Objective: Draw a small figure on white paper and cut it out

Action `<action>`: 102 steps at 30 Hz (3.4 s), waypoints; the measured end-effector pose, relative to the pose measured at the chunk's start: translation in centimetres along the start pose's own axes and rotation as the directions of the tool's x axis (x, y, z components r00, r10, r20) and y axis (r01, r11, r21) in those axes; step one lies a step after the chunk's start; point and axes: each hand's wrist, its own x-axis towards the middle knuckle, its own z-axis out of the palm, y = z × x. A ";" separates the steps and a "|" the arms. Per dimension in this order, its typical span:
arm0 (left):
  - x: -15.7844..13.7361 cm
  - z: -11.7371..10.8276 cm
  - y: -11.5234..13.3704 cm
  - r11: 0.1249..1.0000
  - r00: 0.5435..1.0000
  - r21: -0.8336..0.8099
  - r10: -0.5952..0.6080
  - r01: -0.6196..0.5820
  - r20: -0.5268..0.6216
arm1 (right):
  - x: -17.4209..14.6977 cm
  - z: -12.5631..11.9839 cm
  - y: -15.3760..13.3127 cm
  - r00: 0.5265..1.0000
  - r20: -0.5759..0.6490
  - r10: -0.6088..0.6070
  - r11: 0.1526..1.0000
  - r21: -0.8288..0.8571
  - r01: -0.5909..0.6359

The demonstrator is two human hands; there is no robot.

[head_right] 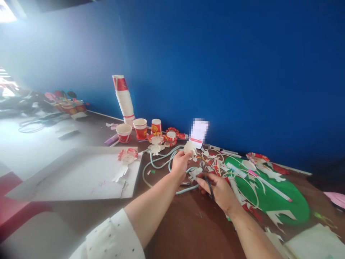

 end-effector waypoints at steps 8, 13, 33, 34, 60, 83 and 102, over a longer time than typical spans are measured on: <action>-0.7 0.2 -0.3 0.991 0.994 0.117 -0.069 0.060 0.082 | 0.5 0.1 0.1 0.922 -0.364 -0.134 0.973 0.130 0.192; -1.9 0.6 -0.2 0.979 0.975 0.186 -0.116 0.080 0.189 | 1.0 0.0 0.4 0.887 -0.441 -0.137 0.929 0.252 0.269; -1.7 0.2 -2.0 0.816 0.926 0.550 -0.052 -0.177 0.375 | 1.5 -1.0 1.4 0.836 -0.535 -0.125 0.958 0.154 0.241; -1.8 0.2 -1.9 0.804 0.927 0.562 -0.037 -0.195 0.374 | 1.4 -1.0 1.3 0.837 -0.532 -0.127 0.961 0.143 0.236; -1.8 0.1 0.4 0.644 0.916 0.656 0.340 -0.392 0.214 | 1.0 -0.8 0.8 0.869 -0.492 -0.053 0.998 -0.009 0.056; -1.6 -0.4 -0.9 0.912 0.935 0.409 -0.135 -0.012 0.328 | 1.2 -0.6 1.3 0.873 -0.473 -0.123 0.978 0.094 0.189; -1.6 -0.4 -0.8 0.866 0.913 0.499 -0.185 -0.024 0.364 | 0.8 -0.3 0.5 0.877 -0.464 -0.126 0.962 0.160 0.223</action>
